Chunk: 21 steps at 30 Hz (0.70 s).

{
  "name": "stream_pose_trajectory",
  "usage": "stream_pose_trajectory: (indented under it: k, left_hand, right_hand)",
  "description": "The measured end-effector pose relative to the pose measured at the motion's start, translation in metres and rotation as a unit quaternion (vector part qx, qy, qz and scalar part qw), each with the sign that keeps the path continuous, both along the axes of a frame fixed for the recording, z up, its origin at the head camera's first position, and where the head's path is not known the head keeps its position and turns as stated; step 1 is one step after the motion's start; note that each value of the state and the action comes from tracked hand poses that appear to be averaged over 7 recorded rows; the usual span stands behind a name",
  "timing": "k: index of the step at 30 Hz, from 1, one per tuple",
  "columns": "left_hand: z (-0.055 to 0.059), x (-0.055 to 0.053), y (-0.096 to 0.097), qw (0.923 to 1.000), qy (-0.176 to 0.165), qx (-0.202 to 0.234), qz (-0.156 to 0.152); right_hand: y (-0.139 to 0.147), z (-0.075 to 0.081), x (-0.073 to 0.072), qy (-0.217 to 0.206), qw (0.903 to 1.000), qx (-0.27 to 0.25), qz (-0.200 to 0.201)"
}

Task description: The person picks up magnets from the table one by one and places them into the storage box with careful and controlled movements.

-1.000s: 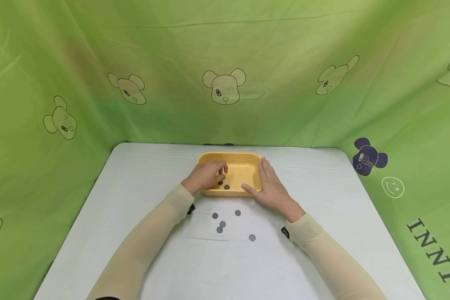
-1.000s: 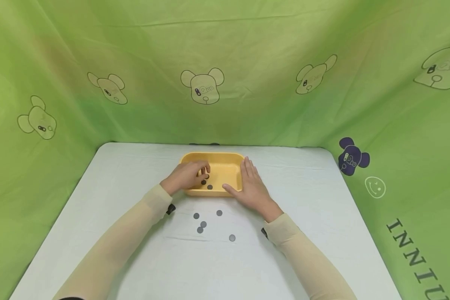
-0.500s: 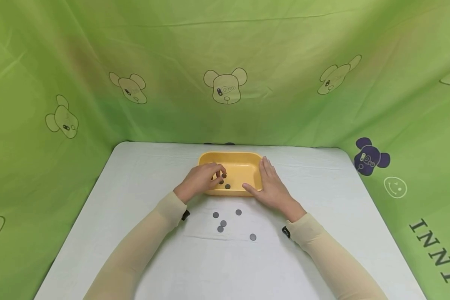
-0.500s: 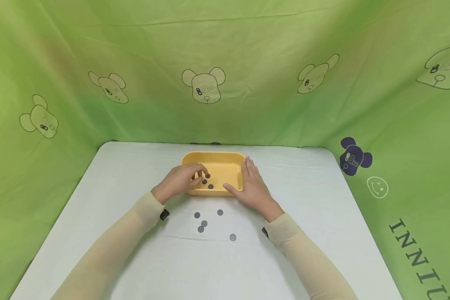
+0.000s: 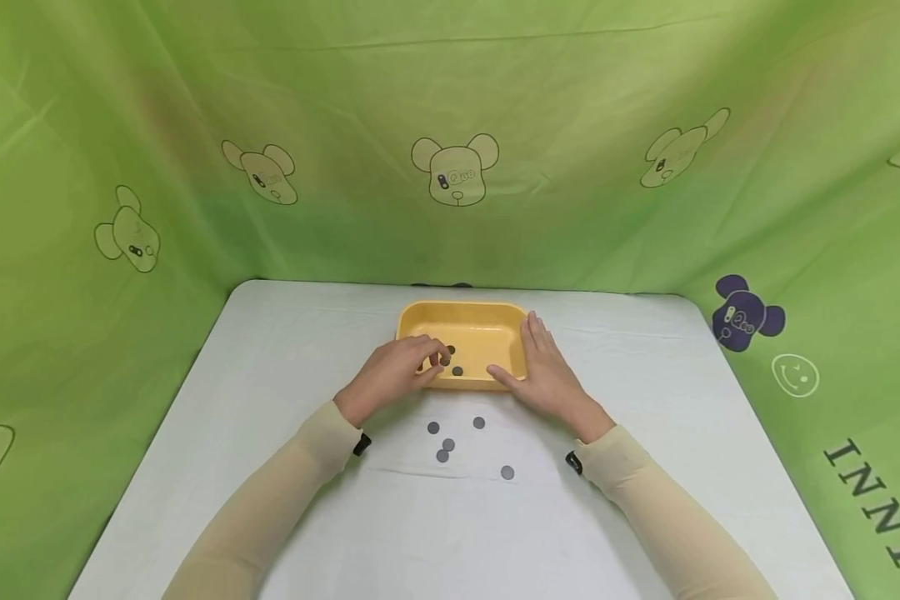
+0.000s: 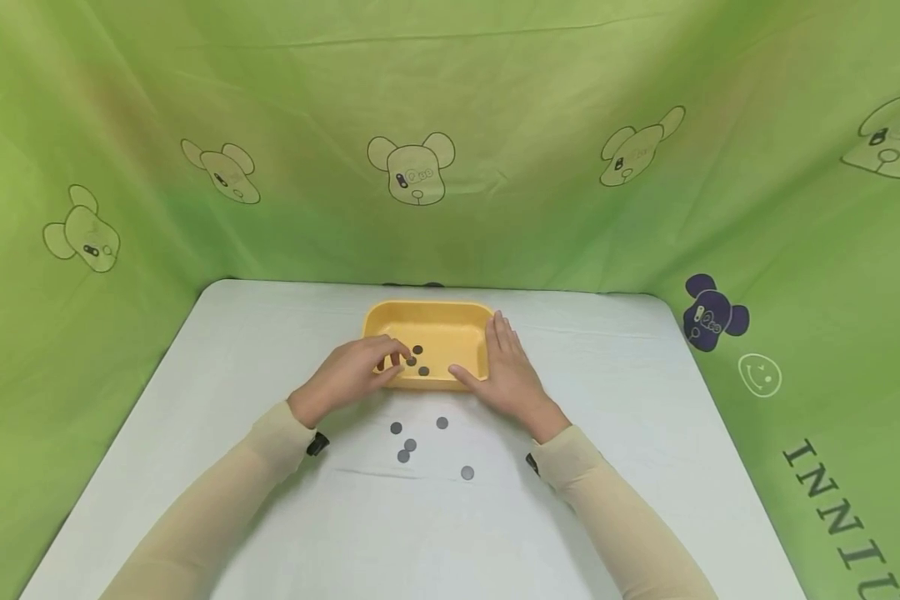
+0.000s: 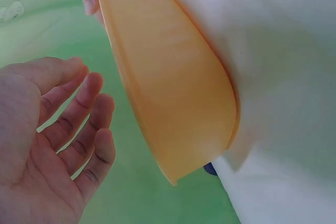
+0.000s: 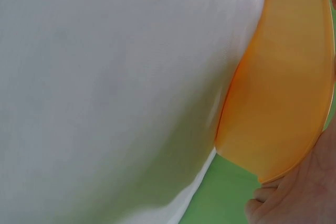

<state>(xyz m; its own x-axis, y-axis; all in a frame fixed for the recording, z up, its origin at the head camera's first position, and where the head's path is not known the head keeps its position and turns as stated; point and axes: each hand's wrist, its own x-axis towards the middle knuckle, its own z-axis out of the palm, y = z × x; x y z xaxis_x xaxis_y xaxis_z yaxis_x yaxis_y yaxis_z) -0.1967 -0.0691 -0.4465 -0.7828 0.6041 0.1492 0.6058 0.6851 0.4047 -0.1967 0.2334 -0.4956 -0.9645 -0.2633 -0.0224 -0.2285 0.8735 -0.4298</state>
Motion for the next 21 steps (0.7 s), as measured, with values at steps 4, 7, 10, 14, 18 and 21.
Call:
stream_pose_trajectory:
  k: [4, 7, 10, 14, 18, 21]
  left_hand:
    - [0.001, 0.007, -0.002, 0.9999, 0.008, -0.003, -0.006]
    - [0.0, 0.013, -0.003, 0.9998, 0.017, -0.004, -0.013]
    - [0.0, 0.02, -0.004, 0.9996, 0.021, -0.003, -0.02]
    - [-0.003, 0.029, -0.006, 0.9995, 0.017, -0.001, -0.026]
    - [-0.01, 0.037, -0.009, 0.9994, 0.007, -0.002, -0.032]
    - [-0.016, 0.041, -0.012, 0.9993, 0.004, -0.005, -0.036]
  right_hand:
    - [0.0, 0.0, 0.0, -0.002, 1.0, 0.0, -0.001]
    - [-0.001, 0.001, 0.0, -0.005, 1.0, -0.002, -0.002]
    - [-0.001, 0.002, 0.0, -0.005, 1.0, -0.003, -0.003]
    - [-0.002, 0.003, 0.001, -0.001, 1.0, -0.001, -0.003]
    - [-0.002, 0.003, 0.001, -0.005, 1.0, -0.001, -0.003]
    - [-0.002, 0.004, 0.001, -0.008, 1.0, 0.001, -0.003]
